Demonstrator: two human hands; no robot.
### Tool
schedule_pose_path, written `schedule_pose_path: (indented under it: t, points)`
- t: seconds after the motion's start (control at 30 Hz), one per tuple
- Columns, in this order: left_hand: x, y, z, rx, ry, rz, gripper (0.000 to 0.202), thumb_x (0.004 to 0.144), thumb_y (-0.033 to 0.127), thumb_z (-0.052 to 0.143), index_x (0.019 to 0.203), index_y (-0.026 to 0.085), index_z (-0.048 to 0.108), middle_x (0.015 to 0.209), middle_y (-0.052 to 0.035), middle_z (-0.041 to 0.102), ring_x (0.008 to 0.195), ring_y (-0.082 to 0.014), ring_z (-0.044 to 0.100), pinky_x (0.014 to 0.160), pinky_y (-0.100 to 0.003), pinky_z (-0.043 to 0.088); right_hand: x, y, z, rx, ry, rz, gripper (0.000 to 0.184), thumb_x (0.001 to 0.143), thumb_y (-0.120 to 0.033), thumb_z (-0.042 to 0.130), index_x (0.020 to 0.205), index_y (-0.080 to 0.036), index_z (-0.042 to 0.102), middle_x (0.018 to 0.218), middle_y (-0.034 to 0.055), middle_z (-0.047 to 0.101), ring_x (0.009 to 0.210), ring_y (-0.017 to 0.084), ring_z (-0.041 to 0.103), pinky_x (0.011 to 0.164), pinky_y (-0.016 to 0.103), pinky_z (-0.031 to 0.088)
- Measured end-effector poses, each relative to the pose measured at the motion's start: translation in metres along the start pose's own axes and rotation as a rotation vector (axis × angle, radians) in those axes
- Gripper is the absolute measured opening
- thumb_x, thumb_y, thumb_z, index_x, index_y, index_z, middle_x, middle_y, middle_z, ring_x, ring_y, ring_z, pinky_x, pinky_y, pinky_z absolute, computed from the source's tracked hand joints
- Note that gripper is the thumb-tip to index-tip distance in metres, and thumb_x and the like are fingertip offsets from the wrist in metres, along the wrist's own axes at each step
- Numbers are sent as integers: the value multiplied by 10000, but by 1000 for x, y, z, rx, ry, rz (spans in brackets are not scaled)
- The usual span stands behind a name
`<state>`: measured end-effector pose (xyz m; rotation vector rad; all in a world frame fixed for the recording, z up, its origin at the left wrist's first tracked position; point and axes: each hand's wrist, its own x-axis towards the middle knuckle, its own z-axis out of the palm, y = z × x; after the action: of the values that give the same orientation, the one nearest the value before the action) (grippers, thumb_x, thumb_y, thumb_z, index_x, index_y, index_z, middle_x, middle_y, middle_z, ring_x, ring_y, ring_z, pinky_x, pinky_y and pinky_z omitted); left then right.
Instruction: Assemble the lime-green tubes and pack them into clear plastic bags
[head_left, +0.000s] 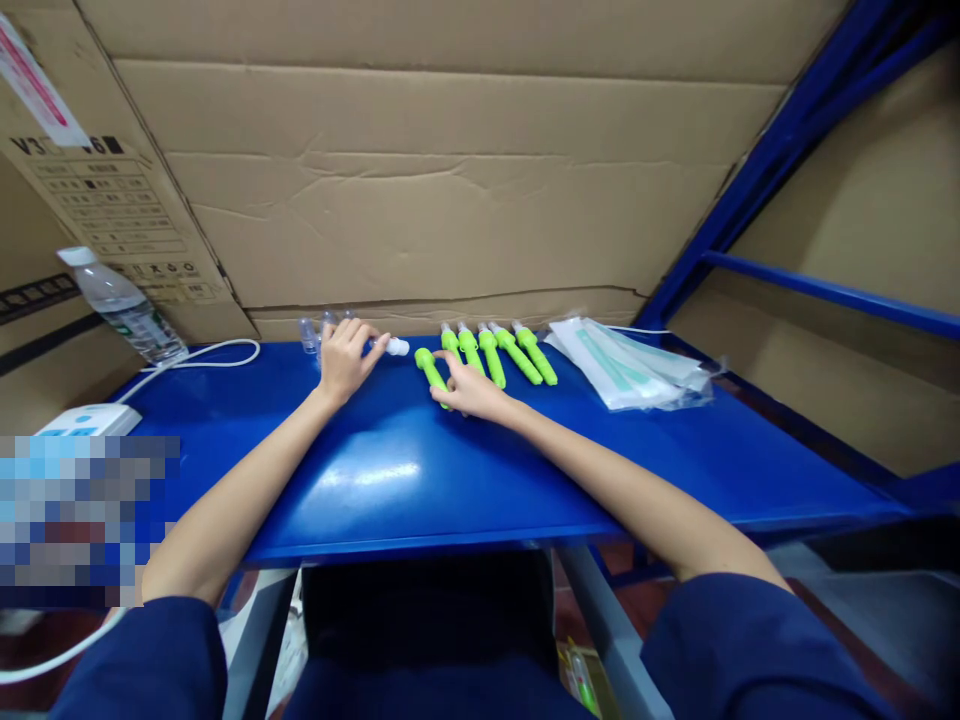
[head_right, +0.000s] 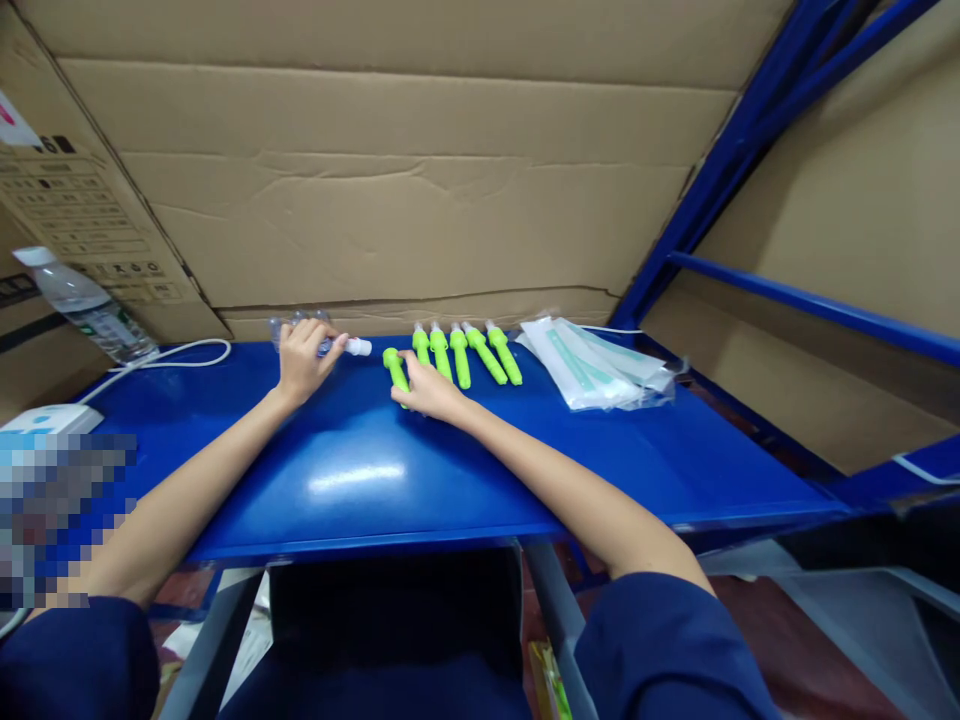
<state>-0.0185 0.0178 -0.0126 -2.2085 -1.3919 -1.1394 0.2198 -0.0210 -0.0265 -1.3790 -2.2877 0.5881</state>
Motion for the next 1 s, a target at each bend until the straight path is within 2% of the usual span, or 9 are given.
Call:
schedule_pose_path:
  t: [0.1,0.17,0.27,0.33,0.4,0.47,0.57,0.87,1.0]
  points:
    - [-1,-2,3,-194,201,-170,466,1020,530,334,761,202,540,753,-61,627,740,-198,602,750,-336,438,-4,-1,-10,79,55,-29,540,972,-262,480,1463,-90,337,738,46,713,591,190,696,705,322,552]
    - [1,-5,9,-395,281,-306,491,1018,588,304,770,211,496,625,-7,559,572,-149,542,617,-291,418,-4,-1,-20,91,110,-39,479,999,-256,443,1442,-89,368,843,95,734,670,195,714,694,317,553]
    - [2,-9,21,-710,265,-438,475,978,666,374,834,224,470,546,51,503,430,-100,454,478,-247,361,-3,3,-38,44,79,-32,346,1005,-239,434,1311,-106,526,958,123,737,721,195,706,670,306,542]
    - [3,-11,29,-852,235,-498,446,965,660,426,853,229,462,563,55,530,423,-84,463,447,-224,355,-4,9,-48,-59,79,-70,243,990,-241,476,1134,-123,633,945,109,735,787,209,701,742,321,535]
    - [3,-11,34,-928,220,-547,415,972,628,452,858,229,460,592,47,569,438,-76,492,444,-208,363,-4,18,-52,-190,170,-116,205,966,-234,528,1095,-133,650,1021,118,728,925,241,687,850,351,515]
    - [4,-9,36,-962,214,-567,388,982,597,460,868,226,465,617,39,597,446,-75,510,444,-207,362,-4,27,-51,-307,268,-137,241,957,-231,542,1157,-129,627,1124,143,706,1047,275,655,916,383,489]
    - [4,-5,36,-973,200,-553,353,997,553,455,879,222,475,635,28,613,451,-80,526,452,-216,366,-3,38,-44,-391,333,-152,292,966,-235,511,1223,-122,590,1198,165,679,1131,302,621,936,402,476]
    - [-1,3,33,-964,110,-443,312,1016,473,446,872,202,504,628,7,620,463,-94,526,500,-237,406,-1,42,-36,-409,363,-168,317,975,-228,468,1250,-119,582,1267,160,664,1194,298,601,924,394,495]
    - [-2,5,32,-948,49,-453,311,1020,475,443,882,202,499,664,2,638,480,-93,542,511,-234,423,-1,42,-35,-399,363,-174,321,972,-237,480,1254,-123,583,1272,164,663,1208,298,593,932,401,494]
